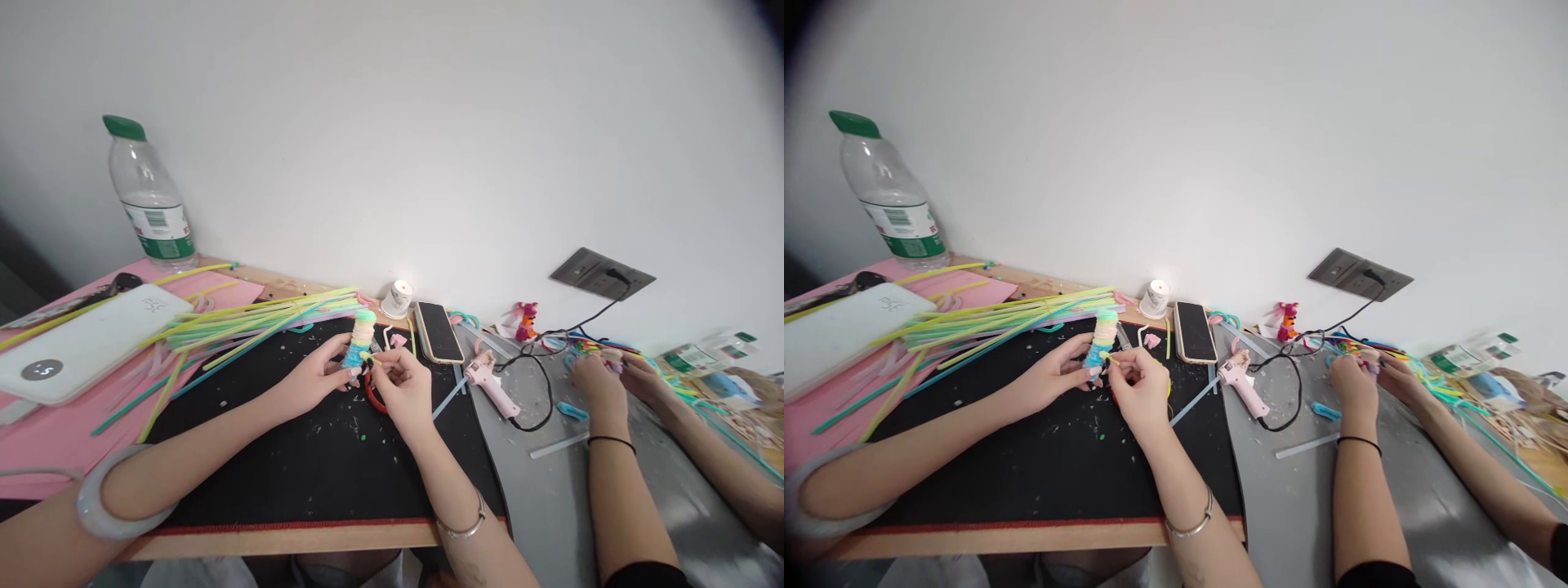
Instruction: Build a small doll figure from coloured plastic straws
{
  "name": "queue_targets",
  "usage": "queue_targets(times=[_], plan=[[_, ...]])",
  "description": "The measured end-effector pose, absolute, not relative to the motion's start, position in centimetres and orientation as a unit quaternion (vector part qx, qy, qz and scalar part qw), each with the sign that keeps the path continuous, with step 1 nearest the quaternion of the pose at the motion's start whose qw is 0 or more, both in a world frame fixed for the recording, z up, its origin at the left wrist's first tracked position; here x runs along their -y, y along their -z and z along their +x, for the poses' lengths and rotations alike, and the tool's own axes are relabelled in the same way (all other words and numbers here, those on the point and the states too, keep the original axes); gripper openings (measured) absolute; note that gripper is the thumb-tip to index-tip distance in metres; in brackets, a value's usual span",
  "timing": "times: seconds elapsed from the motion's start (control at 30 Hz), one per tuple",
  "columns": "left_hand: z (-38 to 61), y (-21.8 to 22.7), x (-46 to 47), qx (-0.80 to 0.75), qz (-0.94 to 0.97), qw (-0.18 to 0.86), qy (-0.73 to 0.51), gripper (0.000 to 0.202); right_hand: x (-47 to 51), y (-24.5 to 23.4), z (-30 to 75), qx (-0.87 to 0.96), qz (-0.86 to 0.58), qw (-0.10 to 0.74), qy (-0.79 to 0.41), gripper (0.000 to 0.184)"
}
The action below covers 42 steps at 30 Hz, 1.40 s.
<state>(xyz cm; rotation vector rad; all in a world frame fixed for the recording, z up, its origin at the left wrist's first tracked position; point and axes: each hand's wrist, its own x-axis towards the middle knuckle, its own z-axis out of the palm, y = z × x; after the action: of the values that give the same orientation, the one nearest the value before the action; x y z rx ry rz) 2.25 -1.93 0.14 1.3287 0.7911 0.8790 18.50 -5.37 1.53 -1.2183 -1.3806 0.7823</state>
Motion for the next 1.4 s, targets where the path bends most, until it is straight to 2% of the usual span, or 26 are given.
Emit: queue_targets(times=[1.4], plan=[[2.33, 0.56, 1.69, -0.343, 0.616, 0.605, -0.370, 0.050, 5.61, -1.68, 18.41, 0.638, -0.504, 0.521, -0.260, 0.005]])
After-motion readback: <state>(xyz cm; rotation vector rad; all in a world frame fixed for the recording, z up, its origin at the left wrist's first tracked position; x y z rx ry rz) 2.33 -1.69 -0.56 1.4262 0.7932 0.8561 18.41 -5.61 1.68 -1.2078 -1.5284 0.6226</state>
